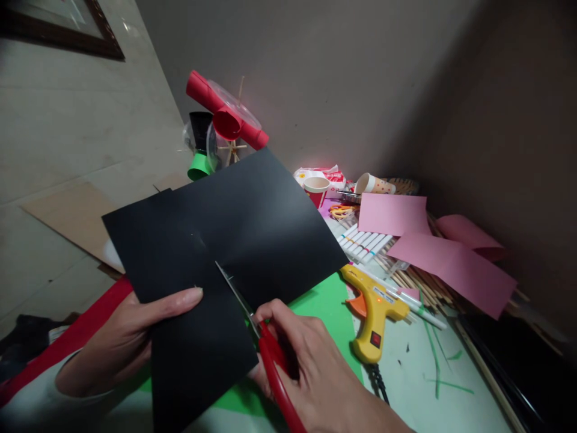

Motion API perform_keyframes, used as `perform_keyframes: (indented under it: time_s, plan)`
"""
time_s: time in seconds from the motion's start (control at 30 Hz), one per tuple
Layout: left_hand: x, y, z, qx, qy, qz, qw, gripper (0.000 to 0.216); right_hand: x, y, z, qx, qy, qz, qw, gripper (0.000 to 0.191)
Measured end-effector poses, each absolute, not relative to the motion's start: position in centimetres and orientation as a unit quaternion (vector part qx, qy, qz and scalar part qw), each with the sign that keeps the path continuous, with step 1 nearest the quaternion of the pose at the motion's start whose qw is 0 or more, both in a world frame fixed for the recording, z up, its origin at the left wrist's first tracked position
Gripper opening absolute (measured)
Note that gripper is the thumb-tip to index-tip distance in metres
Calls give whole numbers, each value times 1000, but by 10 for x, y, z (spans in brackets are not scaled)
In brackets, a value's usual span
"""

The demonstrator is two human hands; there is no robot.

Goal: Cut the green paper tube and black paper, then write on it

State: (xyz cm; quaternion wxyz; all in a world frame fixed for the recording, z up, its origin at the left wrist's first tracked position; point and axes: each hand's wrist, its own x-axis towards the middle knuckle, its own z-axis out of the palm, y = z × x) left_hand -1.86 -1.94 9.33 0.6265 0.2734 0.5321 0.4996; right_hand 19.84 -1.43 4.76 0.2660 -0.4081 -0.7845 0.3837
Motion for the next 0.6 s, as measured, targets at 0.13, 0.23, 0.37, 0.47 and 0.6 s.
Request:
perform_keyframes:
  time_s: [0.13, 0.23, 0.37, 0.47, 0.6]
  plan:
    - [-17, -22, 89, 280, 522, 493, 637, 89, 200, -15, 47, -407, -779, 389, 277, 21]
    - [-15, -23, 87, 268, 526, 493, 639, 92, 201, -15, 46, -408, -778, 392, 274, 24]
    - [-16, -23, 86, 269, 518, 489, 648, 88, 201, -15, 41, -400, -787, 381, 275, 24]
    - [-17, -22, 84, 280, 515, 484, 649, 84, 200, -15, 36, -381, -784, 388, 300, 27]
    - [-20, -21, 79, 297, 517, 478, 645, 75, 197, -15, 36, -383, -788, 388, 286, 31]
